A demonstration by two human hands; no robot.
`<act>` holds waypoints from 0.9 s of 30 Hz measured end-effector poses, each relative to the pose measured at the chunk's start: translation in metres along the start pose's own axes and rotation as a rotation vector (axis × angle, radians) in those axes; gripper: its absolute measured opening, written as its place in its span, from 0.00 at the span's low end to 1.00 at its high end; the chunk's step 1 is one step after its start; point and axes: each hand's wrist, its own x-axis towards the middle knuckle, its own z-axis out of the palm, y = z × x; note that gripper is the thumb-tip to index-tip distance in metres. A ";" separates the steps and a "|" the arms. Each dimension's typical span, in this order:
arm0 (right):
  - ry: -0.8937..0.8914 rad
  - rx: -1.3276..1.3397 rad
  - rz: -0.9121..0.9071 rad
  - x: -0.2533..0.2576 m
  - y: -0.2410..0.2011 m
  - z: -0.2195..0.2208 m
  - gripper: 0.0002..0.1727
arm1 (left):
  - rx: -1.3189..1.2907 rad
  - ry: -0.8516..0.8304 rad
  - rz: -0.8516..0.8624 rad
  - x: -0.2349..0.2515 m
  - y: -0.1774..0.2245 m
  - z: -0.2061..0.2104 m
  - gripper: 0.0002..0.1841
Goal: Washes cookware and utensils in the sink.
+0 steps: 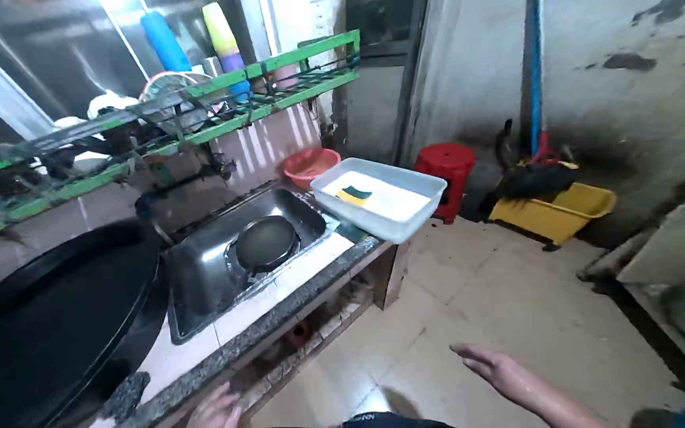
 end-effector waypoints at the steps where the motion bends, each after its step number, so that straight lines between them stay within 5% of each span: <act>1: 0.041 0.057 -0.007 0.005 -0.018 -0.010 0.21 | 0.003 0.013 0.061 0.030 -0.003 -0.005 0.15; 7: 0.409 0.368 -0.291 0.043 -0.094 -0.084 0.19 | 0.160 -0.262 -0.154 0.202 0.034 -0.005 0.23; 12: 0.543 0.307 -0.564 0.129 -0.133 -0.140 0.21 | 0.172 -0.436 -0.241 0.289 0.021 0.041 0.21; 20: 0.410 -0.076 -0.771 0.246 -0.192 -0.184 0.22 | 0.449 -0.485 -0.691 0.369 -0.063 0.068 0.28; 27: 0.357 -0.156 -0.802 0.280 -0.199 -0.177 0.20 | 0.482 -0.495 -0.824 0.391 -0.096 0.098 0.30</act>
